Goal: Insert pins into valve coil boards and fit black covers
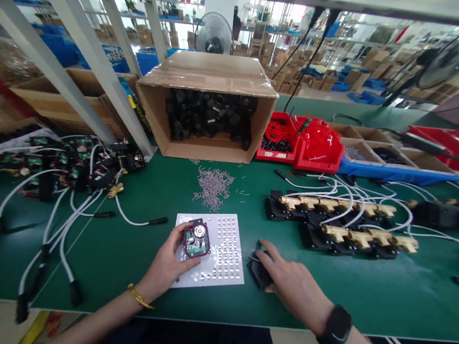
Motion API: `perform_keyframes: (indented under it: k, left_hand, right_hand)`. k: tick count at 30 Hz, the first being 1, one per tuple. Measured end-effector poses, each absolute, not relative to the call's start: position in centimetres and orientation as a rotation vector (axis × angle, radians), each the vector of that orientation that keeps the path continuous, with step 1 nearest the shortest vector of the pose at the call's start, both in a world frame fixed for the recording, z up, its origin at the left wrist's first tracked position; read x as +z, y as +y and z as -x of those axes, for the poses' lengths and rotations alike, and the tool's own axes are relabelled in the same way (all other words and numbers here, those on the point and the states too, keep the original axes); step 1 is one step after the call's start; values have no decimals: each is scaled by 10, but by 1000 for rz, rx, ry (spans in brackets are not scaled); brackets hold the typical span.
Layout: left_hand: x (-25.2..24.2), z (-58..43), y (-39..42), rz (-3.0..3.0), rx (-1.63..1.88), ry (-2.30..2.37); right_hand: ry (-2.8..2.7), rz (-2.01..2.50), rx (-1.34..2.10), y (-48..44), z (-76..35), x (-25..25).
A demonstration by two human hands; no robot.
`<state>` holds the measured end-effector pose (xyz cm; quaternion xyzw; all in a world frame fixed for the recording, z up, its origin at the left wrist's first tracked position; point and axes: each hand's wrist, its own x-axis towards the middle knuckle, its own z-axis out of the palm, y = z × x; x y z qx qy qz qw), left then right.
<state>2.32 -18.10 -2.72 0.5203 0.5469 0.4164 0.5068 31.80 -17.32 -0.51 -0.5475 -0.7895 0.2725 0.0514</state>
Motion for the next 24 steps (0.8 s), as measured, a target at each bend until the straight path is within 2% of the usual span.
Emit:
perform_keyframes:
  k: [3,6,8,10,15,20,24]
  left_hand:
    - [-13,-25,-183,-1424,929,1386]
    - [9,-30,-186,-1790,774,1426]
    - [20,-36,-189,-1996,688,1411]
    - [25,-41,-191,-2118,627,1428]
    - [24,-49,-193,-2210,539,1502]
    - [24,-49,-191,-2204,503,1502]
    - [21,-50,-190,-2110,597,1435]
  right_hand:
    - [-1675,1615,1228,-175,-296,2]
    - [-852,1354,1753,-176,-261,0]
    - [-532,1203,1943,-178,-238,-6]
    - [-394,1168,1964,-180,-220,-15]
    - [-730,1167,1856,-185,-208,-17]
    - [-1508,1165,1442,-188,-213,-4]
    - [-1653,1250,1283,-191,-204,-5]
